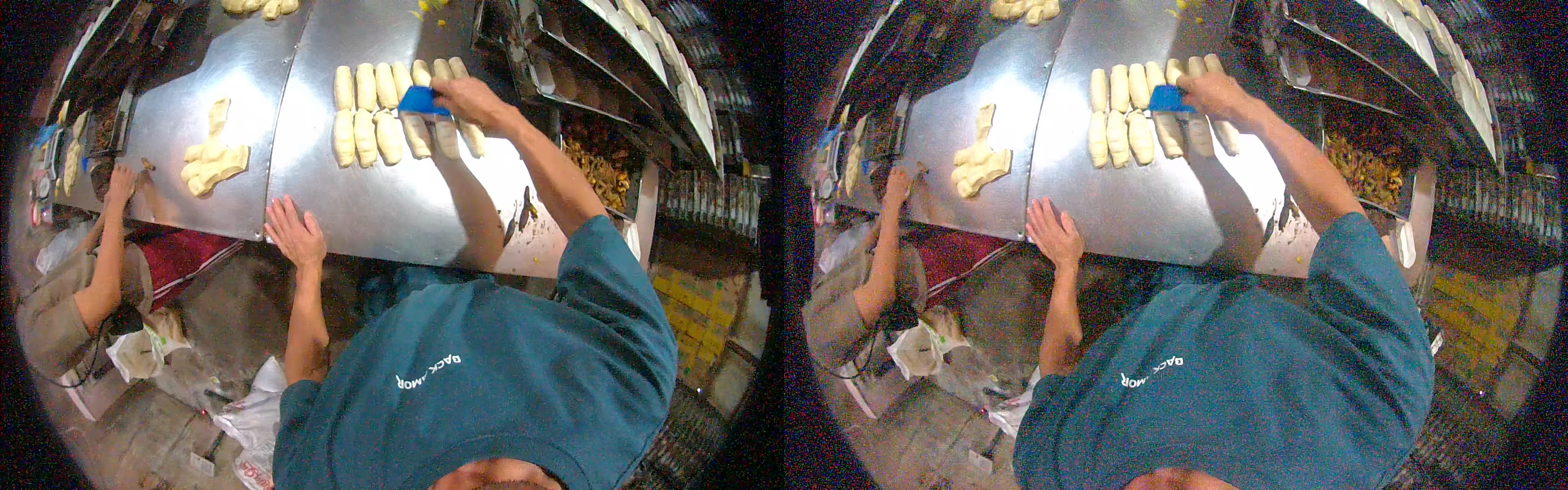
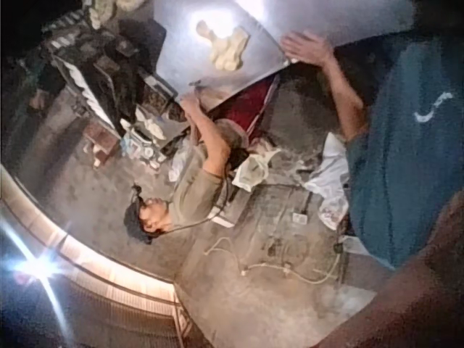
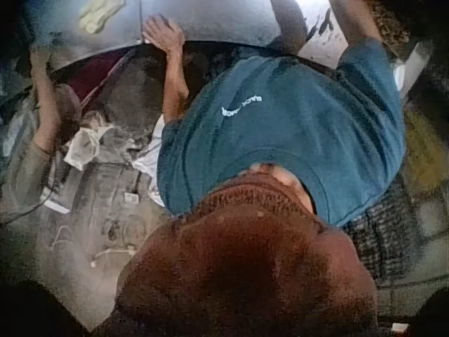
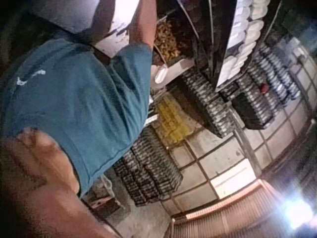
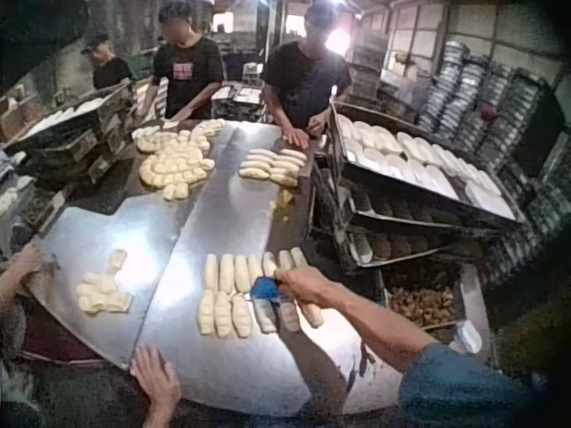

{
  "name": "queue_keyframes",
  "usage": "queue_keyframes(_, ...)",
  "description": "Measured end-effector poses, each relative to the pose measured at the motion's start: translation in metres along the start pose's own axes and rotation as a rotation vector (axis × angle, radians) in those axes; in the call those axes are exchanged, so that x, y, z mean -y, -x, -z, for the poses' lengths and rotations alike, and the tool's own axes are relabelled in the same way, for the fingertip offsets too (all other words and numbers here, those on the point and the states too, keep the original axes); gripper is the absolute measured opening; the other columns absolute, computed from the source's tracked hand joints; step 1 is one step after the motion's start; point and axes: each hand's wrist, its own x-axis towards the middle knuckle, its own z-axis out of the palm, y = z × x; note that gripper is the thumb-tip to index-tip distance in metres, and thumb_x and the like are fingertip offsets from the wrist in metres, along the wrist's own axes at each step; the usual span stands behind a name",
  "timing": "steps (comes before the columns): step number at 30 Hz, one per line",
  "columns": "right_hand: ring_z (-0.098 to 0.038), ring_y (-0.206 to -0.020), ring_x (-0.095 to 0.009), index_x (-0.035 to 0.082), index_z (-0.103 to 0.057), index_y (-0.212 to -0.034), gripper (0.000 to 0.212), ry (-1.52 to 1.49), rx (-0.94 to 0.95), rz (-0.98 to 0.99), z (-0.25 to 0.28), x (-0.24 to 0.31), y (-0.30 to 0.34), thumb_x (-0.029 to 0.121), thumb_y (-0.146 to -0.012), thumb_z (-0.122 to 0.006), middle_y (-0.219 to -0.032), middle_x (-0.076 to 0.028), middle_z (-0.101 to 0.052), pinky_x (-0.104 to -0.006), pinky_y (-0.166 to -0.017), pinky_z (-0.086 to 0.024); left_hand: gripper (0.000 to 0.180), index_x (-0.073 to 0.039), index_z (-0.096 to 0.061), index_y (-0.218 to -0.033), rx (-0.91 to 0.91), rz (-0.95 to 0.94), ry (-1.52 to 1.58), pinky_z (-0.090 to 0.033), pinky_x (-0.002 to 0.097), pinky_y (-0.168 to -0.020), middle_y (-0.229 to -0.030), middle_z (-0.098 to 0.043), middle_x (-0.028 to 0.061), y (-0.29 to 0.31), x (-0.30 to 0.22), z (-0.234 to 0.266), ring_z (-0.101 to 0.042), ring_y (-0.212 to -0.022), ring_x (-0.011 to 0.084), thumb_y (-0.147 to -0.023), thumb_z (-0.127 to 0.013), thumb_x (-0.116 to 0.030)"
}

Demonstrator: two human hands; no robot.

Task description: The person flattens dough pieces on a stainless steel table, adds a filling from a tray, and rolls them into logs. The person then uses a blue scraper to cut the logs into smaller pieces and places them into paper liners on a baking tray. Other workers are visible in the background performing similar tasks.

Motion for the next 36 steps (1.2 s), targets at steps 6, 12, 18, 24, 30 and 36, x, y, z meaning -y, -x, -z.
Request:
queue_keyframes(6, -0.058, -0.076, -0.042, 0.005, -0.053, -0.096, 0.018, -0.231, -0.088, -0.099, 0.037, -0.009, 0.066, 0.014, -0.086, -0.063, -0.079, -0.02, -0.059, -0.0434, -0.065, -0.046, 0.058, -0.007, -0.039, -0.142, 0.007, 0.005, 0.006, -0.017, 0.0555, -0.113, -0.15, -0.033, 0.0178, 0.001, 0.002, -0.003, -0.026, -0.14, 0.0359, -0.09, -0.052, -0.028)
queue_keyframes(12, -0.06, -0.084, -0.04, 0.006, -0.052, -0.093, 0.015, -0.063, 0.006, -0.099, -0.007, -0.032, 0.098, 0.016, -0.087, -0.06, -0.086, -0.02, -0.061, -0.046, -0.07, -0.047, 0.057, -0.007, -0.039, -0.142, -0.007, -0.004, 0.039, -0.016, 0.0549, -0.113, -0.15, -0.032, 0.0181, 0.0, 0.0, -0.001, -0.026, -0.14, 0.0358, -0.091, -0.051, -0.027)
queue_keyframes(18, -0.061, -0.085, -0.04, 0.007, -0.051, -0.095, 0.018, -0.166, -0.01, -0.158, -0.001, -0.021, 0.084, 0.022, -0.089, -0.059, -0.086, -0.02, -0.062, -0.0478, -0.07, -0.048, 0.057, -0.007, -0.038, -0.143, 0.02, 0.008, 0.027, -0.016, 0.0547, -0.113, -0.15, -0.032, 0.0182, -0.001, 0.0, 0.001, -0.025, -0.14, 0.0356, -0.091, -0.051, -0.026)
queue_keyframes(24, -0.059, -0.081, -0.041, 0.004, -0.05, -0.096, 0.019, -0.079, -0.044, -0.142, -0.007, -0.033, 0.067, 0.015, -0.086, -0.062, -0.083, -0.022, -0.059, -0.0468, -0.069, -0.045, 0.057, -0.007, -0.038, -0.143, 0.033, 0.015, 0.025, -0.016, 0.0544, -0.113, -0.15, -0.032, 0.0183, -0.002, -0.003, 0.004, -0.025, -0.141, 0.0354, -0.091, -0.051, -0.026)
queue_keyframes(30, -0.058, -0.081, -0.043, 0.003, -0.048, -0.094, 0.02, -0.066, -0.11, -0.133, -0.011, -0.038, 0.046, 0.016, -0.087, -0.062, -0.085, -0.022, -0.059, -0.0476, -0.068, -0.045, 0.057, -0.006, -0.038, -0.143, 0.013, 0.013, 0.042, -0.015, 0.0545, -0.113, -0.15, -0.032, 0.0185, -0.004, -0.002, -0.001, -0.025, -0.141, 0.0355, -0.09, -0.051, -0.026)
queue_keyframes(36, -0.059, -0.083, -0.043, 0.004, -0.051, -0.097, 0.02, 0.042, -0.142, -0.101, 0.032, -0.016, 0.0, 0.019, -0.088, -0.061, -0.084, -0.023, -0.061, -0.0477, -0.07, -0.046, 0.056, -0.007, -0.039, -0.143, 0.026, 0.026, 0.034, -0.016, 0.0536, -0.114, -0.151, -0.031, 0.0165, -0.003, -0.001, 0.004, -0.025, -0.141, 0.0344, -0.091, -0.05, -0.026)
